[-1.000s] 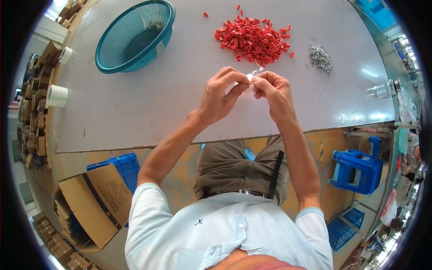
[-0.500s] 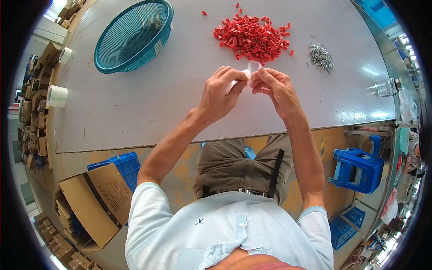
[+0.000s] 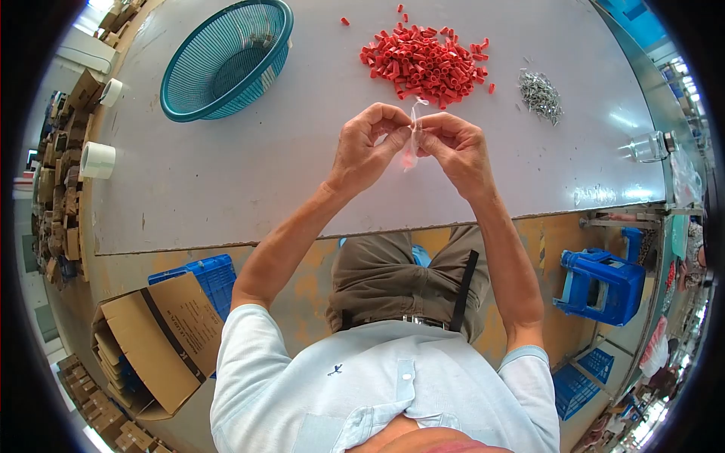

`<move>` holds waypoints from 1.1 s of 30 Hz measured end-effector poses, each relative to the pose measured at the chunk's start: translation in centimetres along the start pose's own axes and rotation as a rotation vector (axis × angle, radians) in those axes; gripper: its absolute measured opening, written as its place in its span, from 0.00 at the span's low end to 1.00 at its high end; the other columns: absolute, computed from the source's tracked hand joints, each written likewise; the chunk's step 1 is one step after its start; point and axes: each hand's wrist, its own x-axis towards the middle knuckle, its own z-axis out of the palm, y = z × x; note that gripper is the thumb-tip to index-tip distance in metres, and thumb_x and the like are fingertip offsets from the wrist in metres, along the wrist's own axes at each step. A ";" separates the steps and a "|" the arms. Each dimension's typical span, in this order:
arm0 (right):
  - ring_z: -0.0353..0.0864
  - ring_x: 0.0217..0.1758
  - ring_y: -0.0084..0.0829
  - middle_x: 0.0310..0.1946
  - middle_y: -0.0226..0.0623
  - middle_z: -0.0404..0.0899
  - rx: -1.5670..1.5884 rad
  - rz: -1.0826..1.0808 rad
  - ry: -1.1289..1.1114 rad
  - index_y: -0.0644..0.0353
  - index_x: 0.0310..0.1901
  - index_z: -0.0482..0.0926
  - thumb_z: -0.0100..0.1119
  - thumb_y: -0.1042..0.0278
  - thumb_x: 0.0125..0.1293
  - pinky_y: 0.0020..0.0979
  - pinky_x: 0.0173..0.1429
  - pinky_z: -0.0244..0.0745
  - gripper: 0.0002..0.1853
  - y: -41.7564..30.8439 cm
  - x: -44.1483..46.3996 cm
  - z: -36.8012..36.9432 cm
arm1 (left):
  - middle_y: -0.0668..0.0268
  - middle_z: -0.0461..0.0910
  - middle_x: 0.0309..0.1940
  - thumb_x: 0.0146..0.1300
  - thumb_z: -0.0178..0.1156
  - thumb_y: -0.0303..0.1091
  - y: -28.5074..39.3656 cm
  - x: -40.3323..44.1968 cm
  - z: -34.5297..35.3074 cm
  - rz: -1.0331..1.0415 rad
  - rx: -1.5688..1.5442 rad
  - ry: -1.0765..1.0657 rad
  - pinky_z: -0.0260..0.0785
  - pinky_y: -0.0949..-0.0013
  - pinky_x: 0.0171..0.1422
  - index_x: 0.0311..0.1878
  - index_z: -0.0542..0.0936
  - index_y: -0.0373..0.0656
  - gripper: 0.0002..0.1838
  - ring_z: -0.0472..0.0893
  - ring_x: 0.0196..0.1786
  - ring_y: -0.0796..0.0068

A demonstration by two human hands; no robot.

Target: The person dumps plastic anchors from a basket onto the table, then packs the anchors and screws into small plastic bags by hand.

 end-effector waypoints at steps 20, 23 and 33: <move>0.88 0.40 0.20 0.35 0.36 0.91 -0.333 -0.044 0.020 0.68 0.44 0.88 0.70 0.73 0.72 0.26 0.47 0.85 0.06 -1.2 0.1 0.8 | 0.58 0.84 0.38 0.69 0.67 0.22 0.7 -0.3 0.3 0.390 0.578 0.112 0.81 0.63 0.44 0.45 0.82 0.35 0.04 0.88 0.39 0.61; 0.89 0.39 0.21 0.34 0.36 0.91 -0.338 -0.034 0.016 0.68 0.43 0.88 0.68 0.74 0.71 0.26 0.46 0.85 0.06 -1.5 0.1 1.2 | 0.57 0.82 0.38 0.70 0.66 0.22 0.4 -0.3 0.1 0.414 0.625 0.106 0.80 0.62 0.42 0.46 0.80 0.35 0.05 0.87 0.37 0.62; 0.85 0.33 0.19 0.29 0.36 0.87 -0.542 -0.151 0.082 0.68 0.40 0.86 0.65 0.74 0.70 0.27 0.41 0.81 0.06 -2.0 -0.8 1.6 | 0.59 0.80 0.37 0.67 0.63 0.20 0.5 -0.3 -0.4 0.394 0.624 -0.004 0.77 0.61 0.37 0.41 0.77 0.35 0.04 0.81 0.33 0.66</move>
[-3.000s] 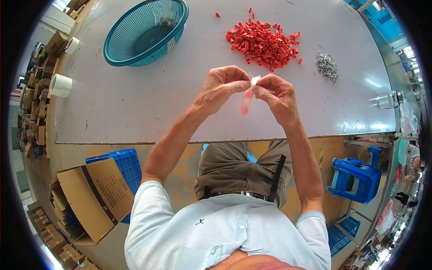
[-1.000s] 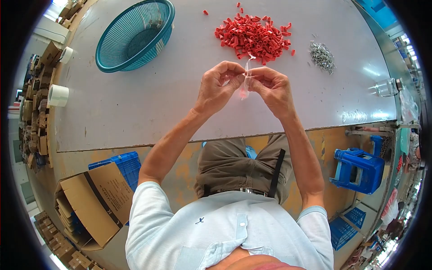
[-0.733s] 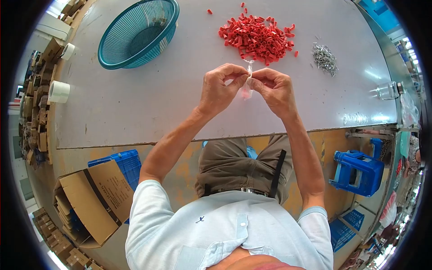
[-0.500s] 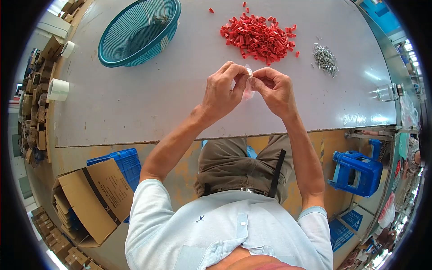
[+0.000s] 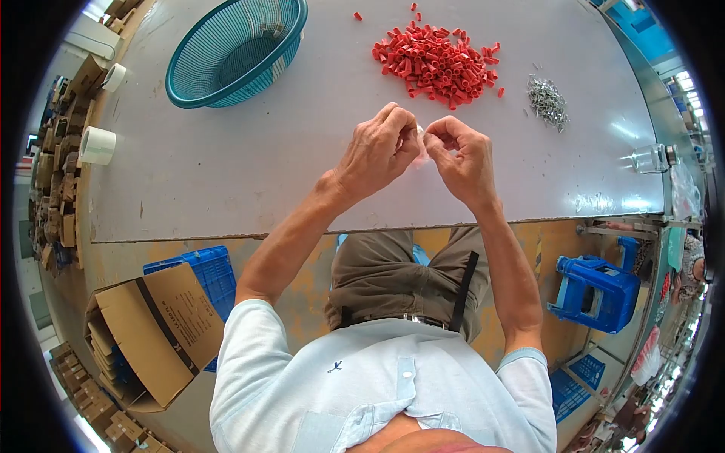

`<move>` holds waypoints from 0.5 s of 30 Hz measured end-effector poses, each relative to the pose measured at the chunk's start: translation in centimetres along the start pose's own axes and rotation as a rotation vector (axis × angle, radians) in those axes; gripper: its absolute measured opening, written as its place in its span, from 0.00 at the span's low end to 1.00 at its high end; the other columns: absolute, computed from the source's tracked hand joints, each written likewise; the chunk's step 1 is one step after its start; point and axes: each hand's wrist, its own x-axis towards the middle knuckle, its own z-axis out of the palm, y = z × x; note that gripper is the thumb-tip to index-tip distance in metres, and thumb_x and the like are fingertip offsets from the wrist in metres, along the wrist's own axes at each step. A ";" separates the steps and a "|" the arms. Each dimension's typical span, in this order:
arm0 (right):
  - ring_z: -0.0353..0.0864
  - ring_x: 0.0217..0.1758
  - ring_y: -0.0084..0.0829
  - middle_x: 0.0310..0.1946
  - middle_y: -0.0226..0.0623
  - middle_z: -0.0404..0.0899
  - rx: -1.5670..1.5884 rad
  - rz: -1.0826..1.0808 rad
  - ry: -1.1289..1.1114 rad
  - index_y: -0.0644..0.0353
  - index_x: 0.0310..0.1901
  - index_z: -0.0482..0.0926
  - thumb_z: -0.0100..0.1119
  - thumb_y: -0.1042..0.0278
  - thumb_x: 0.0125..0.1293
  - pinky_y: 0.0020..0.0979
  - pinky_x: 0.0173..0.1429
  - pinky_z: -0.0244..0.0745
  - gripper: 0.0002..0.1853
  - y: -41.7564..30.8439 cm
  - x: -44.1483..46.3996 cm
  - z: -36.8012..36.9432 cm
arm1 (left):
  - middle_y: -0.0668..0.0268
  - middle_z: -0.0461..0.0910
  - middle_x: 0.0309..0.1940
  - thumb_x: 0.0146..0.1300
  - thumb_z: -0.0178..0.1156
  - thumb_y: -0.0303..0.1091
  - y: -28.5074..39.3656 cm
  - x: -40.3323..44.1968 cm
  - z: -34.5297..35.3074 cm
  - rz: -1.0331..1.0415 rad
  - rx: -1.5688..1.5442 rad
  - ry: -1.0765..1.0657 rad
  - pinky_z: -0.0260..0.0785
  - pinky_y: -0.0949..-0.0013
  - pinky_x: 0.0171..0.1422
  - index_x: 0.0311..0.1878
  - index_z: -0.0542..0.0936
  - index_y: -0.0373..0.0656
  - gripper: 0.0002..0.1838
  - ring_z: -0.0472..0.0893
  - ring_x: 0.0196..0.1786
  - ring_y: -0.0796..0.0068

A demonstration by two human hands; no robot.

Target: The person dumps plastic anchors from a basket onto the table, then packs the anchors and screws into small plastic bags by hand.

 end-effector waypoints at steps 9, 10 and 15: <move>0.83 0.35 0.17 0.31 0.29 0.85 0.324 0.021 0.083 0.66 0.42 0.85 0.66 0.74 0.73 0.24 0.43 0.80 0.04 2.7 -0.8 -0.4 | 0.61 0.80 0.34 0.66 0.65 0.21 -0.9 0.4 -1.1 -0.056 -0.154 0.099 0.78 0.64 0.42 0.41 0.76 0.36 0.06 0.81 0.34 0.69; 0.85 0.37 0.17 0.33 0.29 0.86 0.411 0.030 0.080 0.66 0.43 0.85 0.66 0.75 0.74 0.24 0.46 0.81 0.04 2.5 -0.9 -0.3 | 0.62 0.80 0.34 0.68 0.66 0.23 -0.9 0.3 -0.9 -0.103 -0.222 0.109 0.77 0.65 0.44 0.42 0.76 0.36 0.07 0.81 0.35 0.72; 0.88 0.42 0.21 0.37 0.32 0.87 0.512 0.044 0.087 0.66 0.46 0.83 0.65 0.75 0.76 0.24 0.50 0.84 0.04 2.7 -0.9 0.7 | 0.67 0.79 0.32 0.71 0.69 0.33 0.0 0.4 -0.4 -0.206 -0.386 0.274 0.73 0.69 0.40 0.41 0.78 0.37 0.11 0.78 0.35 0.79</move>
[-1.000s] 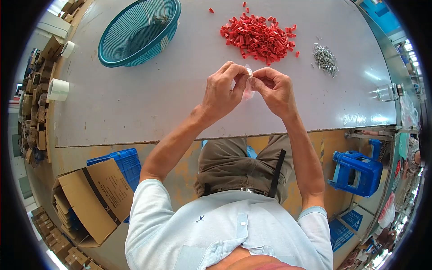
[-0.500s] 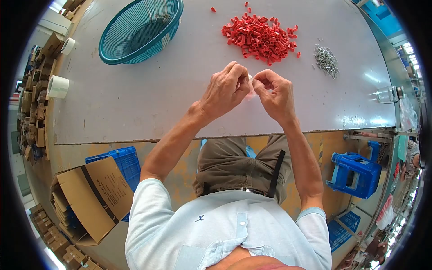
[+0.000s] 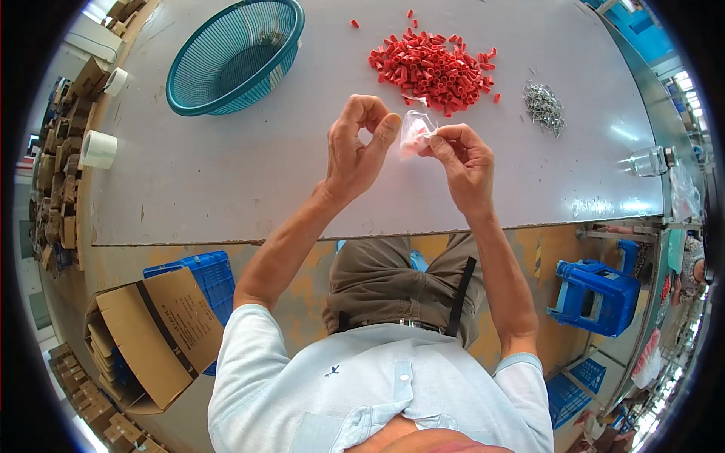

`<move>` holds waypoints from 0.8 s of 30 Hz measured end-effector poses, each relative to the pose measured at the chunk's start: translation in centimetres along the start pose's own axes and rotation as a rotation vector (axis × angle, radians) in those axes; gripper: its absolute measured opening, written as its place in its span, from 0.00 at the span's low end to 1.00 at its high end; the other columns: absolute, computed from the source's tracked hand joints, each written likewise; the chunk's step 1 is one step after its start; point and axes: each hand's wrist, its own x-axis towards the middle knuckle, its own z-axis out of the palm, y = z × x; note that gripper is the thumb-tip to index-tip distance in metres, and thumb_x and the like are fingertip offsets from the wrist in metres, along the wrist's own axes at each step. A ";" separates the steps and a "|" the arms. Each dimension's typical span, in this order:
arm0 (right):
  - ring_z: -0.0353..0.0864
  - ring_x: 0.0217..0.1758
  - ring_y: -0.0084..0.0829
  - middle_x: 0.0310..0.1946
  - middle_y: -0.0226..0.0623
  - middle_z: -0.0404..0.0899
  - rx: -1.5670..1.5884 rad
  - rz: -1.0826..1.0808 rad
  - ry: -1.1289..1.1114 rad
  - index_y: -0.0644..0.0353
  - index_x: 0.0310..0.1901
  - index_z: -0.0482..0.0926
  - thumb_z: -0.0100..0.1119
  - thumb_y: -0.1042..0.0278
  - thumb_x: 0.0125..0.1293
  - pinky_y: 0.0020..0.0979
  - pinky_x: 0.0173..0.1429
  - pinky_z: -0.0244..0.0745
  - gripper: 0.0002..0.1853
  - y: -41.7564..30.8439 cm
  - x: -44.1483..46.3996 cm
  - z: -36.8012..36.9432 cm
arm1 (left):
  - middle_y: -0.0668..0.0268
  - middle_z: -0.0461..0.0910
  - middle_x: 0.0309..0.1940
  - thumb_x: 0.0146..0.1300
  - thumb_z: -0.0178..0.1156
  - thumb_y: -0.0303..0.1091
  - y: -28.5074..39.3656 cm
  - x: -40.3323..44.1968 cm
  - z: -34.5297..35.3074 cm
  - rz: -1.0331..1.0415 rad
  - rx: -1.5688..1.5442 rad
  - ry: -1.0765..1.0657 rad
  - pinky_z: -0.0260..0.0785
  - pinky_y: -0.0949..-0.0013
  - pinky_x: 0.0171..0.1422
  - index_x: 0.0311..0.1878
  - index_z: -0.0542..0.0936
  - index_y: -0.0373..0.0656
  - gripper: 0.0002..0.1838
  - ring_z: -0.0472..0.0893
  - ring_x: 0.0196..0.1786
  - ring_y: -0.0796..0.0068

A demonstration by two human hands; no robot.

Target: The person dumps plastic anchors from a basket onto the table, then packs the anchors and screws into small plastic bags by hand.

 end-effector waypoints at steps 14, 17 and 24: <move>0.86 0.43 0.20 0.41 0.32 0.86 -0.029 0.012 0.082 0.63 0.49 0.83 0.69 0.70 0.74 0.24 0.49 0.82 0.09 -0.2 -0.2 1.7 | 0.62 0.85 0.28 0.64 0.71 0.32 0.7 0.6 -0.2 -0.238 0.203 -0.095 0.76 0.69 0.36 0.36 0.85 0.33 0.11 0.81 0.30 0.80; 0.86 0.39 0.20 0.37 0.34 0.86 -0.086 0.107 0.109 0.63 0.49 0.82 0.73 0.66 0.70 0.25 0.45 0.82 0.13 -2.0 0.1 1.7 | 0.61 0.86 0.27 0.64 0.71 0.30 0.6 0.3 0.4 -0.150 0.251 -0.094 0.78 0.67 0.38 0.37 0.85 0.32 0.09 0.83 0.30 0.77; 0.83 0.29 0.20 0.25 0.33 0.82 -0.319 -0.036 0.113 0.60 0.41 0.75 0.68 0.74 0.66 0.28 0.34 0.80 0.09 -1.9 0.7 1.8 | 0.66 0.87 0.31 0.62 0.72 0.25 1.6 0.4 -0.1 -0.125 0.281 -0.157 0.80 0.71 0.46 0.40 0.85 0.34 0.06 0.85 0.36 0.80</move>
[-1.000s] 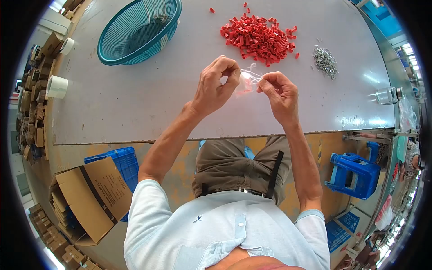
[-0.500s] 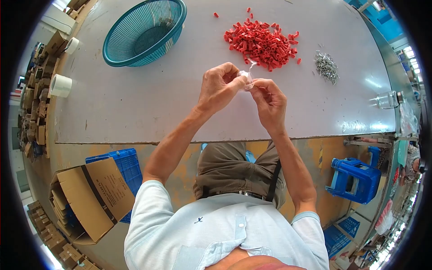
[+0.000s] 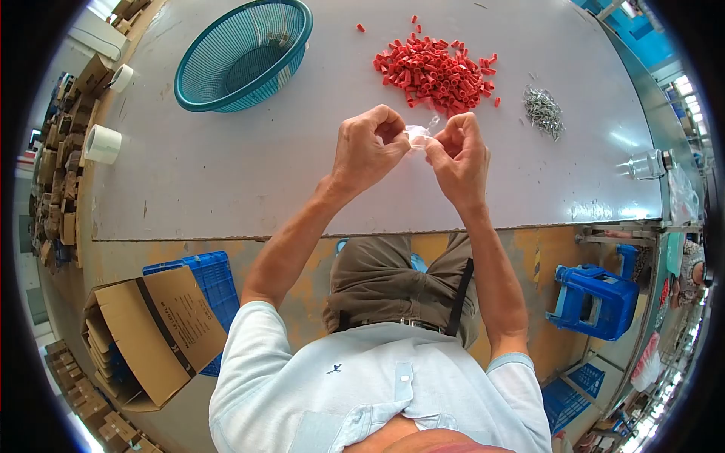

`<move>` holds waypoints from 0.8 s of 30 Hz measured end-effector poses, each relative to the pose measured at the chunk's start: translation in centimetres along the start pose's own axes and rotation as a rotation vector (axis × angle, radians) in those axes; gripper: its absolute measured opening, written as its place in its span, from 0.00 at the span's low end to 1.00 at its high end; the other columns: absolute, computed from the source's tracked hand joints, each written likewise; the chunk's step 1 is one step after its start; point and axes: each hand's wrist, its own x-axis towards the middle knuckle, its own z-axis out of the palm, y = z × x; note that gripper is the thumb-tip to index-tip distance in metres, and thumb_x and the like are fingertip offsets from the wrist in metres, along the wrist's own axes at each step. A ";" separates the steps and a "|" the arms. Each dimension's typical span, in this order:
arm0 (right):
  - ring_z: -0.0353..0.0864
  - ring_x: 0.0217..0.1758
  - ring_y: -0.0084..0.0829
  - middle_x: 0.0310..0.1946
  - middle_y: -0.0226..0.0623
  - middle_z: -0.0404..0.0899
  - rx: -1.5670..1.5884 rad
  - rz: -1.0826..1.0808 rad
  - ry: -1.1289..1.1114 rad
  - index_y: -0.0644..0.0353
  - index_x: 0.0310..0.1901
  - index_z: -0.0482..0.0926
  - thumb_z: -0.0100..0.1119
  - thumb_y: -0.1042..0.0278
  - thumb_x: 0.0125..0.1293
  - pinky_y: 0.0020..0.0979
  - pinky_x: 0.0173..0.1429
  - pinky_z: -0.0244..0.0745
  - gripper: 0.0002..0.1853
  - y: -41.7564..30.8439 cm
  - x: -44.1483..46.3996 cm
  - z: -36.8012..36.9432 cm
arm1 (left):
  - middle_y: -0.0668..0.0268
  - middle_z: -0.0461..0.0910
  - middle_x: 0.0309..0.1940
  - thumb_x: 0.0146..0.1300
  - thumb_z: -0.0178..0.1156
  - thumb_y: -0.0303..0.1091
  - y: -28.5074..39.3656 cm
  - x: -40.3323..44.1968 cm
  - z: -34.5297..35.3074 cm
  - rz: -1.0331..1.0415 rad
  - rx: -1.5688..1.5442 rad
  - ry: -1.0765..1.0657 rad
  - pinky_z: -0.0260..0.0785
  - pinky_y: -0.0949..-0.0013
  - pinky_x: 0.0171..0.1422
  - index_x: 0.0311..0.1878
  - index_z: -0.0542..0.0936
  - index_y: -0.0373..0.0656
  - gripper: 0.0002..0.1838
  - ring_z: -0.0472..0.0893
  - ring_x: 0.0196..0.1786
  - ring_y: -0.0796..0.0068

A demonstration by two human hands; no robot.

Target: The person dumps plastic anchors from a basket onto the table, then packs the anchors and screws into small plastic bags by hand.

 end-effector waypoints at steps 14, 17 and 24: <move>0.89 0.34 0.29 0.35 0.37 0.85 0.539 0.153 -0.010 0.57 0.41 0.77 0.55 0.79 0.74 0.32 0.39 0.86 0.05 0.5 -0.5 1.1 | 0.59 0.74 0.72 0.58 0.73 0.29 0.0 0.2 -3.2 0.227 -0.047 -0.198 0.67 0.47 0.73 0.77 0.66 0.48 0.42 0.75 0.73 0.64; 0.90 0.37 0.31 0.38 0.39 0.87 0.845 0.337 -0.006 0.59 0.46 0.82 0.54 0.79 0.77 0.32 0.46 0.90 0.07 0.4 -0.6 0.5 | 0.59 0.79 0.67 0.61 0.72 0.28 -0.9 0.0 -1.4 0.201 0.050 -0.186 0.72 0.52 0.70 0.72 0.73 0.46 0.35 0.80 0.69 0.62; 0.92 0.39 0.31 0.42 0.44 0.89 0.890 0.418 0.024 0.65 0.59 0.84 0.55 0.77 0.77 0.34 0.49 0.92 0.14 0.0 -1.3 -0.4 | 0.58 0.87 0.50 0.67 0.64 0.20 -1.8 0.1 0.1 0.179 0.072 -0.149 0.79 0.65 0.59 0.55 0.85 0.36 0.14 0.87 0.54 0.64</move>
